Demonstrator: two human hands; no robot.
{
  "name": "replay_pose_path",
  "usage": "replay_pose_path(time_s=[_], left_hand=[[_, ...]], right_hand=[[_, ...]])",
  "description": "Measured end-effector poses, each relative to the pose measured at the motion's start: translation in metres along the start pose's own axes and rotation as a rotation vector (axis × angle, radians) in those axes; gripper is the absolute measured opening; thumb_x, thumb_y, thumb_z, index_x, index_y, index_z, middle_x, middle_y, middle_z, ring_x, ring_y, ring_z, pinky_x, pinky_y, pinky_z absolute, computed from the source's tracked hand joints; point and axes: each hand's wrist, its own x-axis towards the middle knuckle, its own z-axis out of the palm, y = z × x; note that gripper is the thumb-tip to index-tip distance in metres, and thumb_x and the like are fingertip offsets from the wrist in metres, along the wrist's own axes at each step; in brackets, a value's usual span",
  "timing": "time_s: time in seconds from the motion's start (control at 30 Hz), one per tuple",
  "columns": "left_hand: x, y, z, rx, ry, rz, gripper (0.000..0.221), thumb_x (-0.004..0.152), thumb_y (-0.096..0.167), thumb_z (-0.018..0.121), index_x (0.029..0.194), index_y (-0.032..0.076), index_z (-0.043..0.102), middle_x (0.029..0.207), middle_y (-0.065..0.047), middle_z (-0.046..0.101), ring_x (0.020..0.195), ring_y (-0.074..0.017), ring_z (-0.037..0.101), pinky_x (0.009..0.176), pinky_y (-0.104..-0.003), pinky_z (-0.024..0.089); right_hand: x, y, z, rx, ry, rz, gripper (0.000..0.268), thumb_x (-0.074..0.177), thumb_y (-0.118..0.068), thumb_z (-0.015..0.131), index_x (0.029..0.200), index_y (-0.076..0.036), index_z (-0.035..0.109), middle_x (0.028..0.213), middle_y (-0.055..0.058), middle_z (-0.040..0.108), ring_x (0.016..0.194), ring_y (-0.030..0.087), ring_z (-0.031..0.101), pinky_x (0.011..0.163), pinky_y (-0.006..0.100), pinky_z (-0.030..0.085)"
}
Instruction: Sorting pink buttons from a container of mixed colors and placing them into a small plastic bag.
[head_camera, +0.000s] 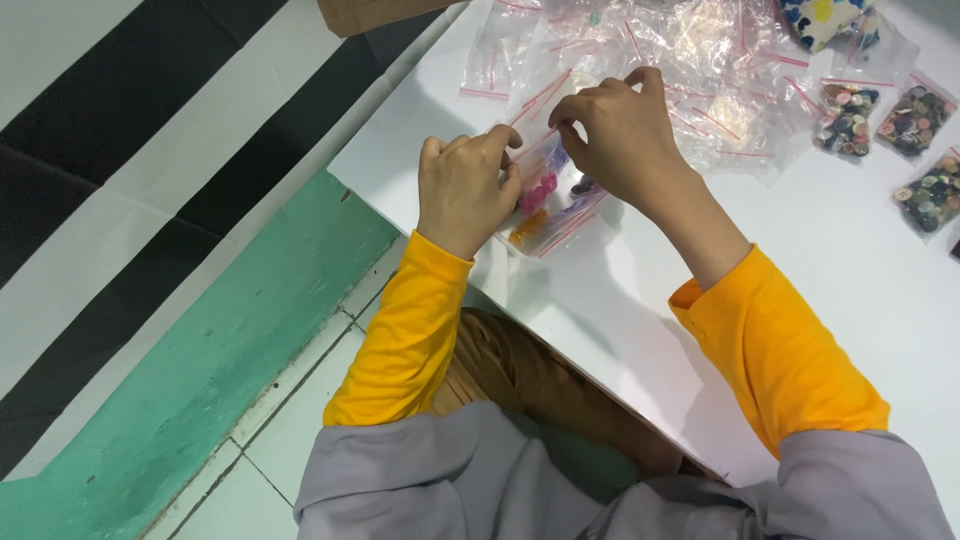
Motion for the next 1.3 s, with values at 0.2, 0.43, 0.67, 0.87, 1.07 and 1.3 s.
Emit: replay_pose_path(time_s=[0.2, 0.43, 0.67, 0.87, 1.07, 1.3], left_hand=[[0.0, -0.001, 0.006, 0.019, 0.0, -0.01, 0.008, 0.09, 0.015, 0.069, 0.098, 0.016, 0.069, 0.079, 0.003, 0.075, 0.072, -0.0223, 0.068, 0.071, -0.043, 0.039], [-0.001, -0.003, 0.009, 0.061, 0.043, -0.03, 0.008, 0.088, 0.014, 0.068, 0.096, 0.016, 0.069, 0.074, 0.004, 0.074, 0.067, -0.0219, 0.068, 0.07, -0.042, 0.039], [-0.005, 0.001, 0.002, 0.088, 0.027, -0.056, 0.025, 0.087, 0.023, 0.072, 0.11, 0.015, 0.069, 0.093, -0.002, 0.069, 0.081, -0.0246, 0.066, 0.072, -0.043, 0.042], [-0.021, 0.038, -0.042, -0.025, 0.166, 0.023, 0.031, 0.092, 0.028, 0.073, 0.118, 0.013, 0.065, 0.107, -0.006, 0.06, 0.086, -0.0238, 0.06, 0.07, -0.038, 0.045], [-0.05, 0.106, -0.036, -0.439, 0.198, 0.263, 0.023, 0.095, 0.015, 0.07, 0.113, 0.004, 0.062, 0.1, -0.013, 0.059, 0.091, -0.0299, 0.061, 0.081, -0.042, 0.053], [-0.078, 0.126, 0.113, -0.575, -0.119, 0.247, 0.026, 0.087, 0.018, 0.069, 0.109, 0.008, 0.061, 0.097, -0.012, 0.06, 0.088, -0.0331, 0.07, 0.073, -0.041, 0.057]], right_hand=[[0.001, 0.0, 0.002, -0.085, -0.01, 0.004, 0.014, 0.101, -0.024, 0.066, 0.096, -0.026, 0.079, 0.081, -0.008, 0.075, 0.081, 0.023, 0.069, 0.092, 0.048, 0.037], [0.001, -0.001, 0.008, -0.1, 0.102, -0.023, 0.014, 0.102, -0.024, 0.068, 0.096, -0.027, 0.081, 0.082, -0.01, 0.076, 0.082, 0.021, 0.07, 0.093, 0.046, 0.036], [-0.003, 0.0, -0.011, 0.053, 0.105, -0.035, 0.021, 0.101, -0.021, 0.07, 0.121, -0.017, 0.075, 0.094, -0.006, 0.077, 0.087, 0.025, 0.071, 0.095, 0.049, 0.035], [-0.031, 0.009, -0.053, 0.117, 0.152, -0.037, 0.015, 0.103, -0.021, 0.075, 0.117, -0.015, 0.074, 0.098, -0.005, 0.076, 0.088, 0.024, 0.07, 0.096, 0.048, 0.035], [-0.101, 0.01, -0.095, 0.107, 0.175, -0.045, 0.011, 0.105, -0.023, 0.077, 0.108, -0.013, 0.073, 0.092, -0.004, 0.073, 0.087, 0.021, 0.069, 0.094, 0.044, 0.038], [-0.207, 0.024, -0.041, 0.513, -0.068, 0.207, 0.032, 0.092, -0.03, 0.072, 0.118, -0.01, 0.071, 0.113, 0.015, 0.073, 0.11, 0.036, 0.068, 0.094, 0.049, 0.052]])
